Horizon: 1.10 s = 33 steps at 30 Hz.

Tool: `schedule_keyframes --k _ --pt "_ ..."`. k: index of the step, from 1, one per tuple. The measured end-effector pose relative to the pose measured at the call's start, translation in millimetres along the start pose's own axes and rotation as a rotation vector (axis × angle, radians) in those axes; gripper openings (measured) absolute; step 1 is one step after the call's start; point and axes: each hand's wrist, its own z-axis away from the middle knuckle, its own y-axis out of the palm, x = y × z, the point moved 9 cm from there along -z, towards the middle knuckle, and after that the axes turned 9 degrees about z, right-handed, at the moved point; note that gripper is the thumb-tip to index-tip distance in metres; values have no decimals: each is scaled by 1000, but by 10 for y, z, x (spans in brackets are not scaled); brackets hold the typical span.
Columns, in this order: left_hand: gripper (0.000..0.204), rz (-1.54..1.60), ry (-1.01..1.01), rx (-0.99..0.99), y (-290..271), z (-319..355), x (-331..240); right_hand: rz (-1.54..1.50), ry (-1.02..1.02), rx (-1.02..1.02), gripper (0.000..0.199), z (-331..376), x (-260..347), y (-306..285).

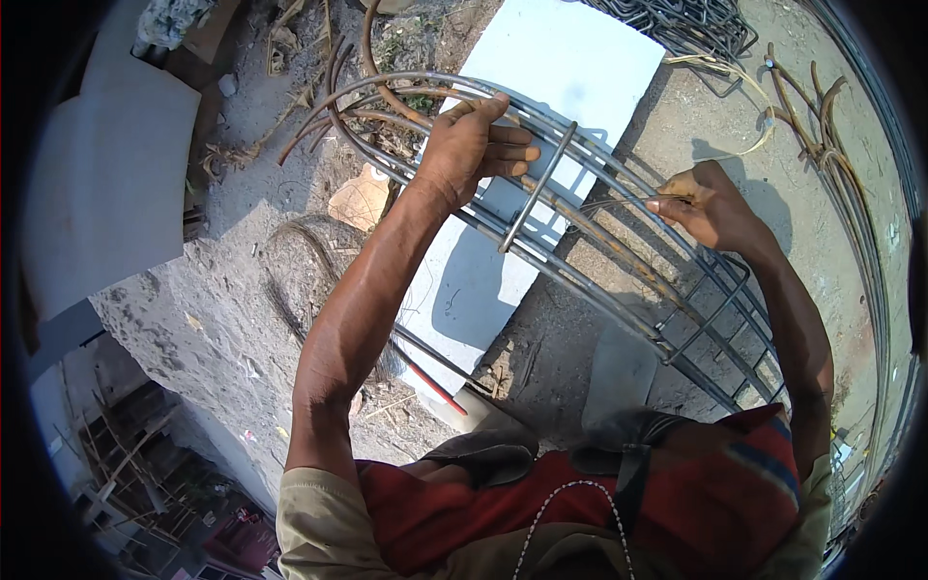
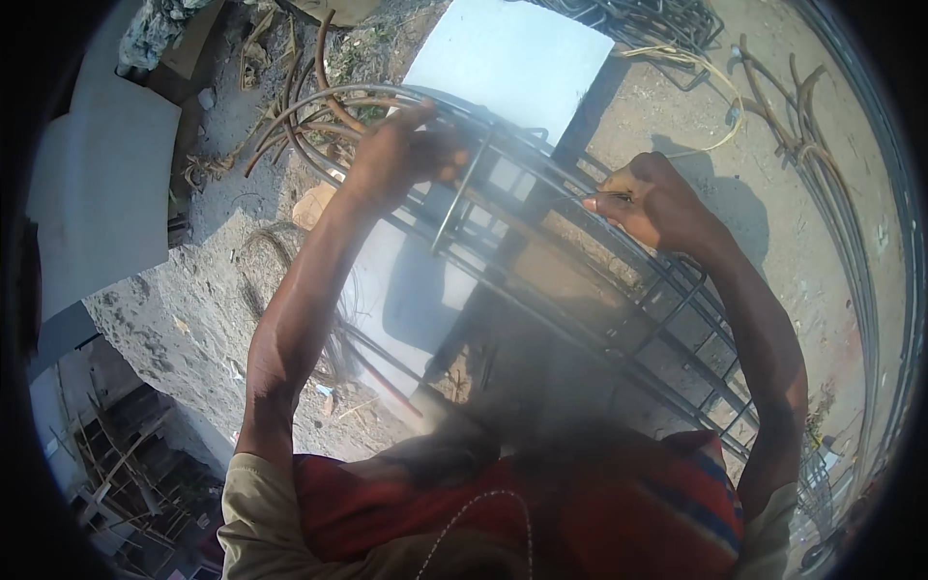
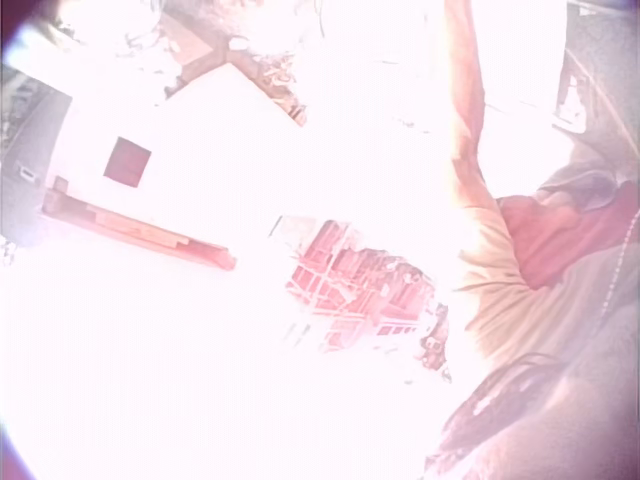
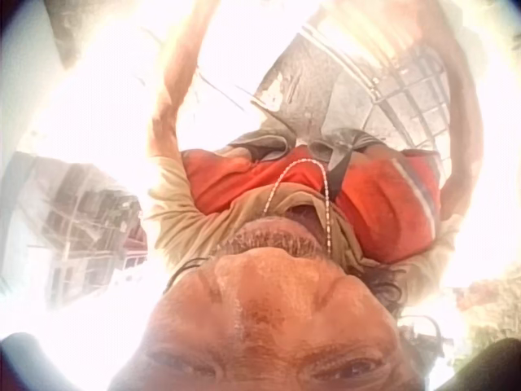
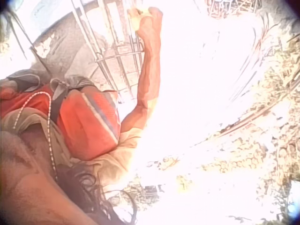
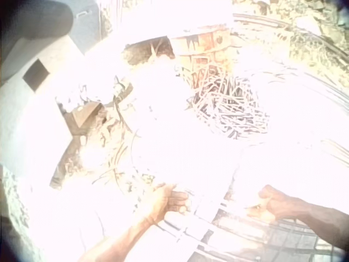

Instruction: The person assembles a rebar structure by positioning metal rings along rebar rods and securing them by twisting thin wire around the intersections using pliers.

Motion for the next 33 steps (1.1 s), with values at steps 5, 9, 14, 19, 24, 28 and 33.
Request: schedule_keyframes --k 5,9,14,19,24,28,33 --pt "30 202 214 137 214 133 -117 -273 1 68 31 118 173 -72" --pt "21 283 104 188 369 63 52 -133 -98 -145 29 171 119 -187" --pt "18 218 98 49 381 123 8 -128 -89 -88 34 129 141 -181" --pt "19 275 163 12 372 156 -14 -196 102 60 33 143 92 -87" --pt "17 239 173 -3 282 182 -66 -243 82 55 29 95 228 -67" --pt "17 234 178 7 328 125 -81 -257 65 -15 25 100 200 -129" --pt "18 124 159 4 471 37 10 -163 -5 -125 39 181 -56 -202"
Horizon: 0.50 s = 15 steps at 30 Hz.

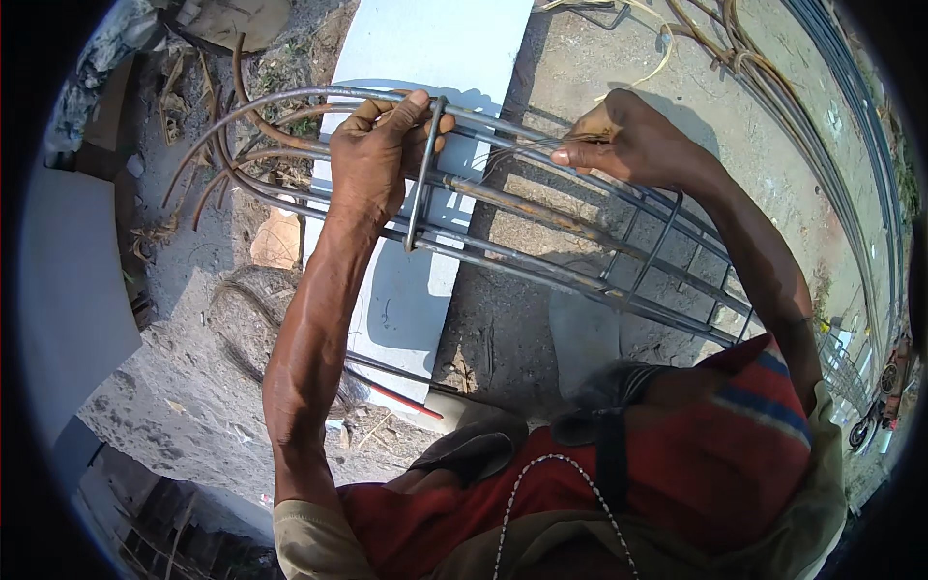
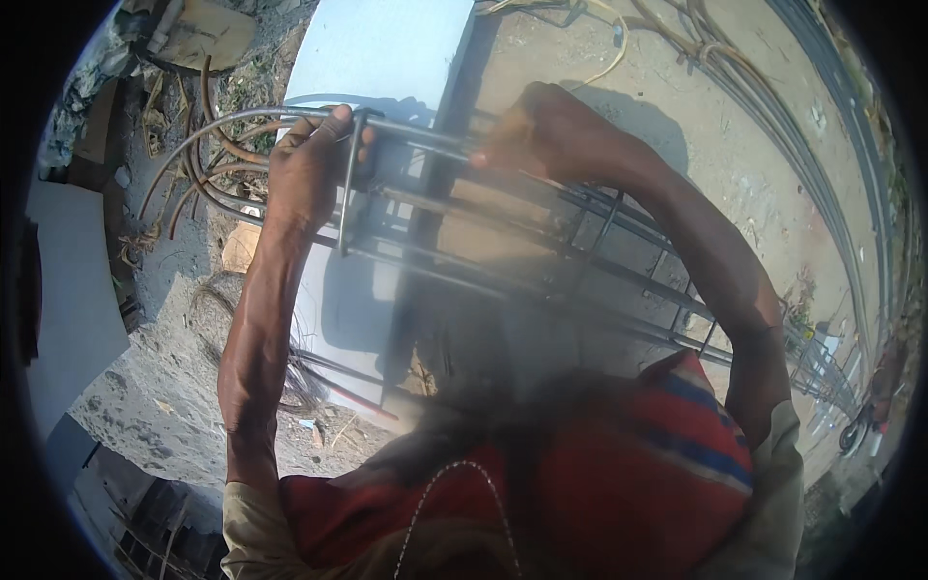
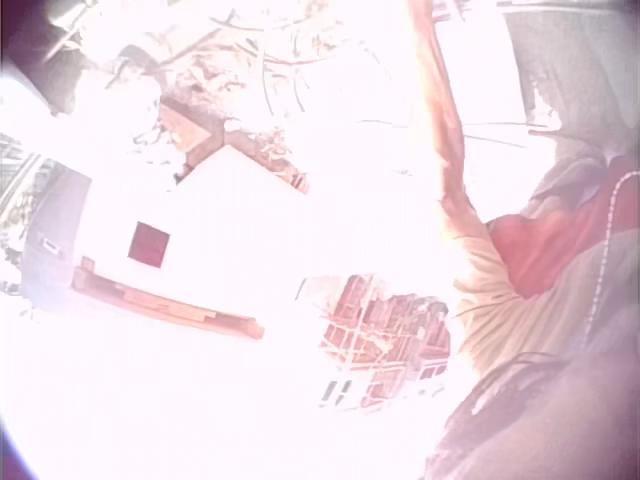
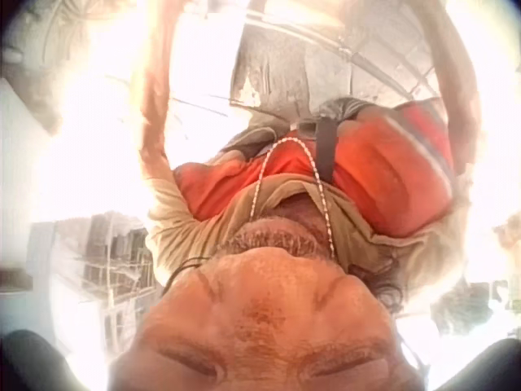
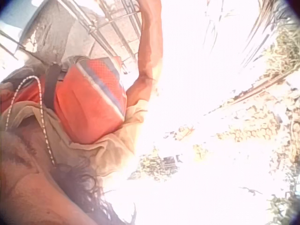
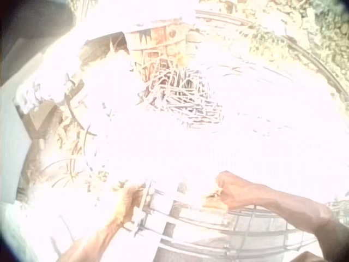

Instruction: The person assembles a rebar structure by positioning metal rings along rebar rods and securing them by twisting thin wire around the intersections using pliers.

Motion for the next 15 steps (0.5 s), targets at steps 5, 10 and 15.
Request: schedule_keyframes --k 5,10,15 --pt "13 22 100 -17 -258 -3 -78 174 37 -214 39 197 -32 -884" --pt "16 -37 79 -27 -191 -30 4 56 18 -434 40 1101 -590 -1538" --pt "17 38 89 20 -202 -52 11 -194 414 -147 32 1232 -765 -1064"
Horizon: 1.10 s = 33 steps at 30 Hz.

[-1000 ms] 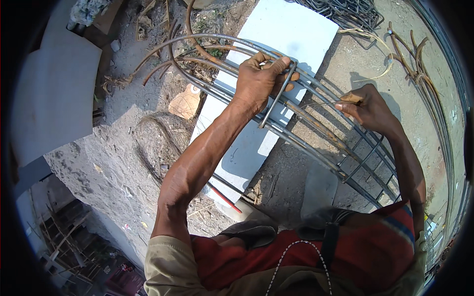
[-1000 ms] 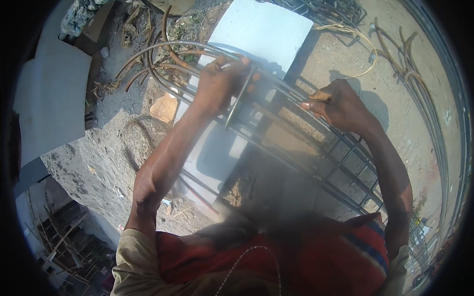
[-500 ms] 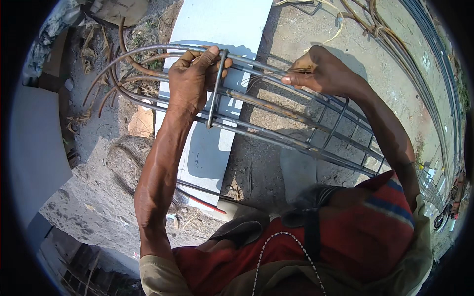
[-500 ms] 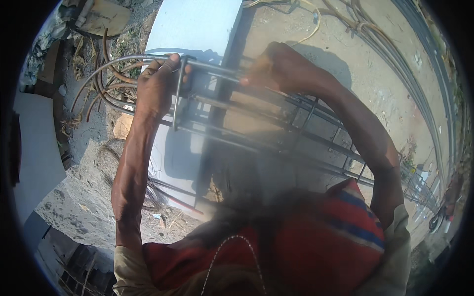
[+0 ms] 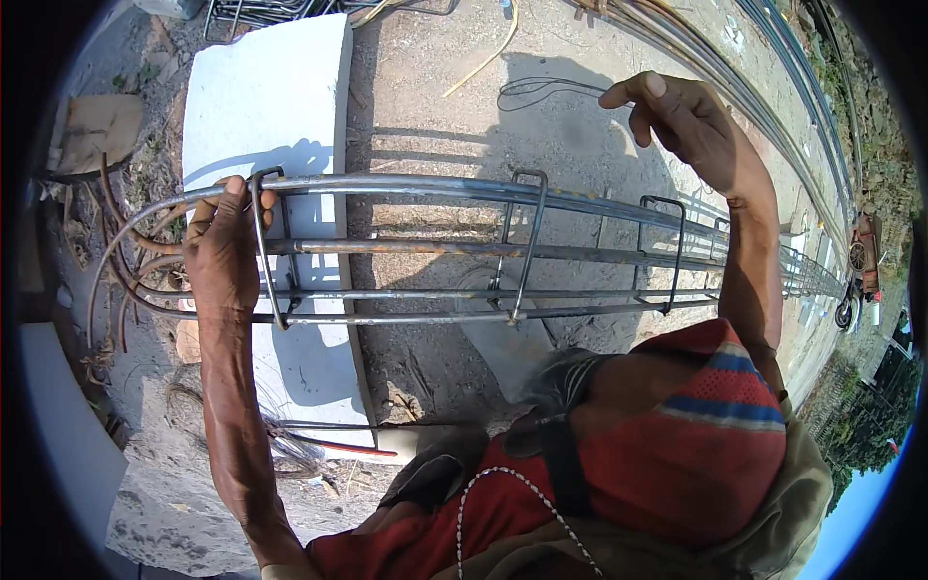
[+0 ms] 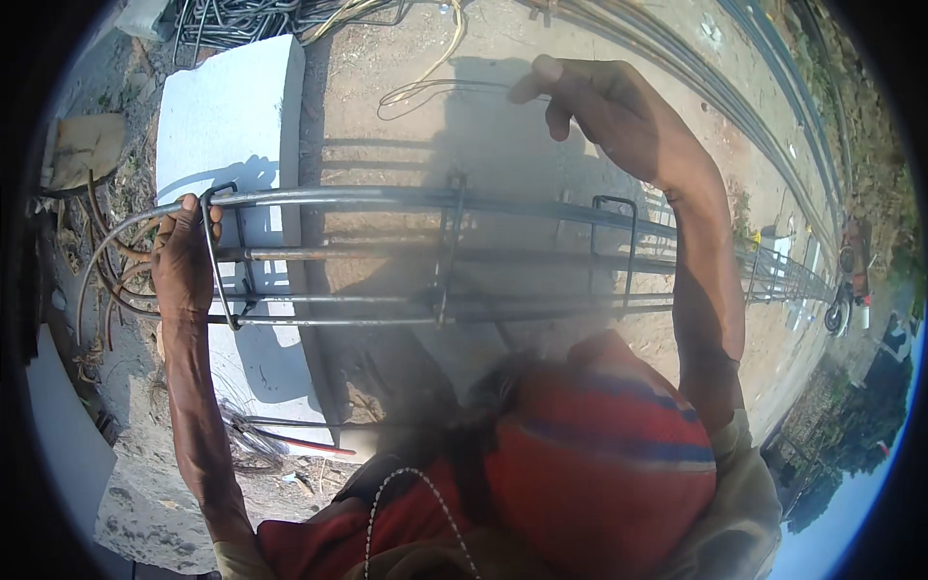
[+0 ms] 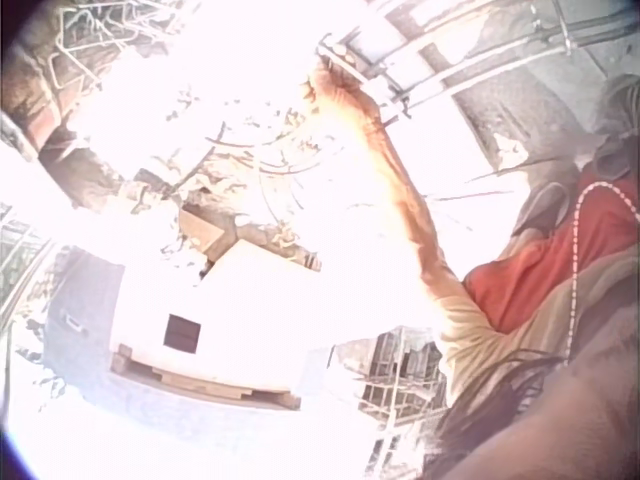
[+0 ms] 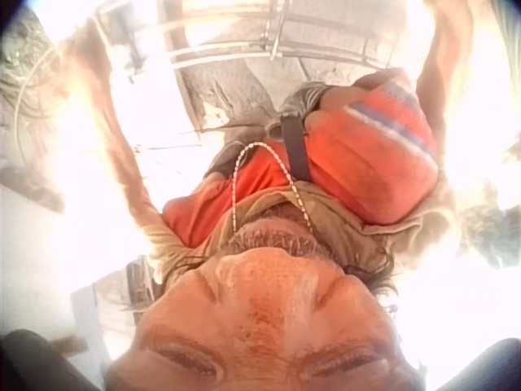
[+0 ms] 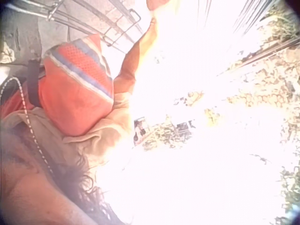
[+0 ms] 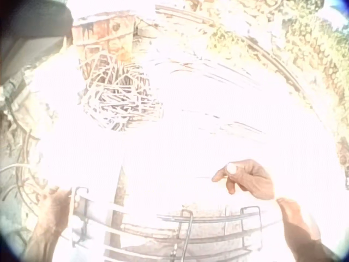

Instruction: The person assembles a rebar structure by positioning metal rings along rebar rods and securing them by twisting thin wire around the intersections using pliers.

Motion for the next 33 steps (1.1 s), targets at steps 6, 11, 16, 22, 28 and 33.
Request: schedule_keyframes --k 6,11,16,22,28,33 --pt "14 -10 1 -23 -68 54 -85 39 -453 17 26 -410 806 462" --pt "21 -27 -88 -6 130 52 -26 106 -366 22 28 -709 969 698" --pt "28 -198 -55 -15 -21 93 -131 217 -411 195 33 -1130 1127 1137" --pt "32 -269 -16 16 30 92 -191 -58 -129 438 30 -1174 1079 1591" --pt "34 -367 10 10 -131 100 -225 -208 -96 581 25 -1075 1319 1870" --pt "33 -454 43 38 -35 46 -340 -281 -78 572 25 -1120 1370 1827"
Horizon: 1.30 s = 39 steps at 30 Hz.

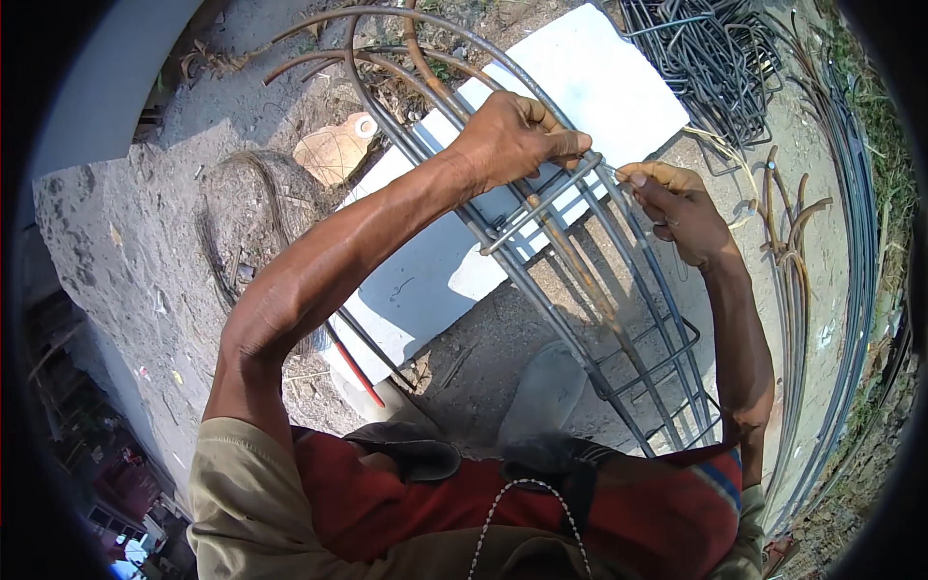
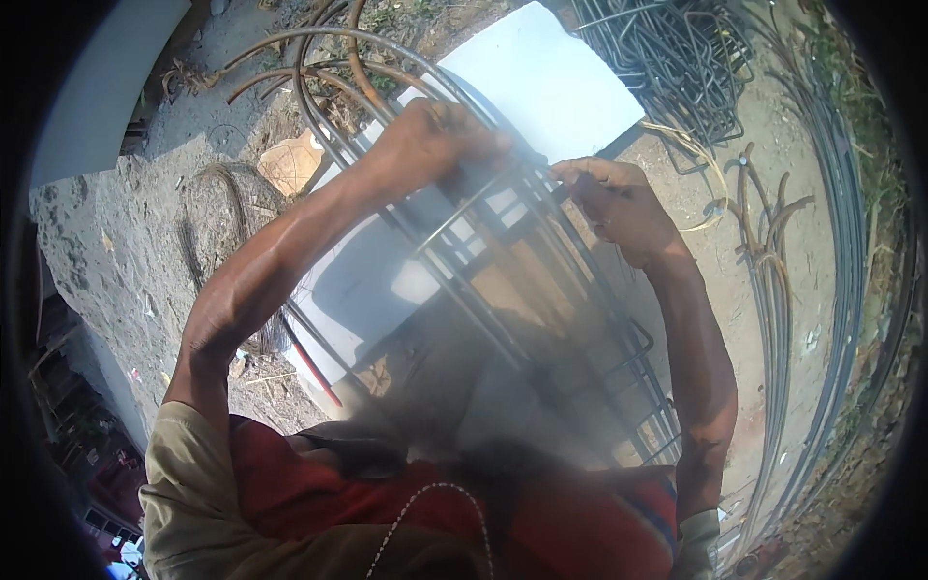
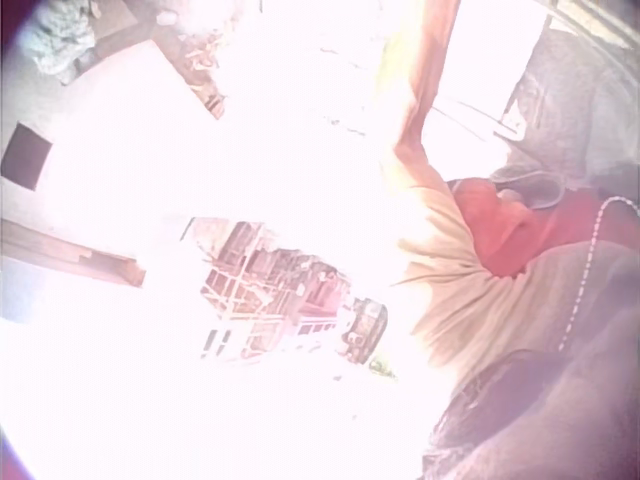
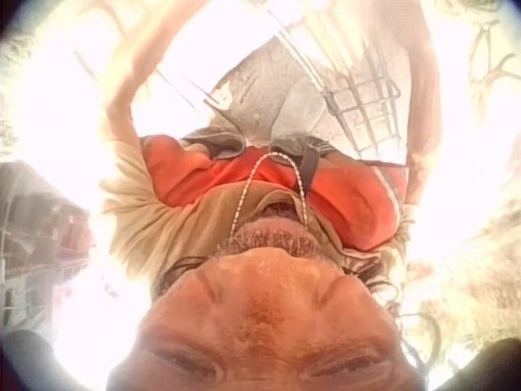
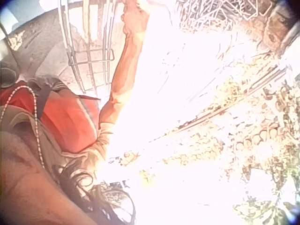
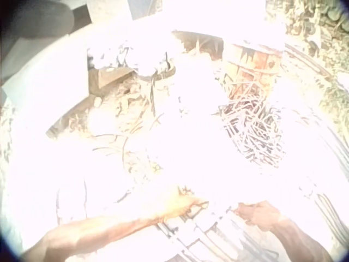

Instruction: The person assembles a rebar structure by positioning metal rings along rebar rods and securing them by twisting thin wire around the intersections using pliers.

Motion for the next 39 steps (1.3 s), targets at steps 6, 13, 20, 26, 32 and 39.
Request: schedule_keyframes --k 6,13,20,26,32,39 --pt "34 94 -117 86 -11 -20 84 331 -156 -64 25 -48 281 92" --pt "33 139 -146 23 55 -48 95 428 -412 -253 17 14 429 -104" --pt "32 199 -190 -47 15 -60 109 760 -738 -471 13 405 942 52" --pt "29 361 -250 60 116 -48 -12 1463 -748 -566 55 593 1273 621" --pt "29 384 -241 48 91 -70 14 1772 -701 -537 46 412 1305 930" --pt "34 254 -174 55 135 65 -33 1183 -796 -590 36 307 1274 183"
